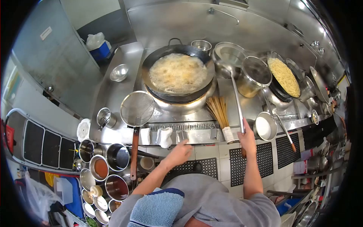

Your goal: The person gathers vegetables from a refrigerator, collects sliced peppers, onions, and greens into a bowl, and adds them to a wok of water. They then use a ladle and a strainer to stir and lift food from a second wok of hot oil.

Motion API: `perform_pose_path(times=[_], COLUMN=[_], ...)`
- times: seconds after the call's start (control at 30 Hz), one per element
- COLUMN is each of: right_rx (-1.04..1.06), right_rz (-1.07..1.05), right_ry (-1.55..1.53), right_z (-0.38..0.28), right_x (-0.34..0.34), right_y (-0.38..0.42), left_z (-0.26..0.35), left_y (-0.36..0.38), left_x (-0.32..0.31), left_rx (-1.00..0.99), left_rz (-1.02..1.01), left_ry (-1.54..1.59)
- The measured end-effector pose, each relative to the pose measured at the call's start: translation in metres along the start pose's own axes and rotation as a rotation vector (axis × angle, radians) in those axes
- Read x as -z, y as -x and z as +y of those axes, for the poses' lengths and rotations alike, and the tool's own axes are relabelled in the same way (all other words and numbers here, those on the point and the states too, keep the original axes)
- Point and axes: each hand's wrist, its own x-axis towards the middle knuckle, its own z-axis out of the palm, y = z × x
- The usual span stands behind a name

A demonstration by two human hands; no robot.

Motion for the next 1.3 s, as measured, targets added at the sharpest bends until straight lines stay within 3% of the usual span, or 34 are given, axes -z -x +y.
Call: perform_pose_path(times=[0.1,0.13,0.23,0.4,0.53,0.67,0.77,0.87,1.1,1.3], right_rx=[0.324,0.057,-0.017,0.020,0.005,0.133,-0.024,0.232,-0.051,-0.063], right_rz=[-0.015,-0.203,-0.460,-0.659,-0.537,-0.076,-0.040,0.140,0.068,0.151], right_ry=[0.006,-0.081,-0.161,-0.063,-0.381,-0.112,0.095,0.269,0.534,0.454], right_z=[-0.021,-0.048,-0.090,-0.103,-0.071,-0.028,-0.007,0.085,0.119,0.115], right_x=[0.023,0.041,0.063,0.044,0.016,0.004,0.008,-0.026,-0.060,-0.055], right_y=[0.008,0.013,0.014,-0.004,-0.009,-0.013,-0.012,-0.018,-0.002,0.009], left_z=[0.008,0.006,0.003,0.016,0.013,0.010,0.006,0.005,-0.008,-0.002], left_y=[0.027,0.030,0.032,0.028,0.036,0.058,0.073,0.080,0.070,0.059], left_x=[0.000,-0.001,-0.002,-0.002,0.005,0.016,0.021,0.019,-0.010,-0.035], left_rx=[0.047,0.044,0.027,-0.001,-0.023,0.147,0.178,0.202,0.188,0.138], left_rz=[-0.068,-0.080,-0.113,-0.159,-0.192,-0.104,-0.123,-0.184,-0.396,-0.600], left_ry=[0.108,0.100,0.074,0.109,0.086,0.166,0.172,0.199,0.229,0.209])
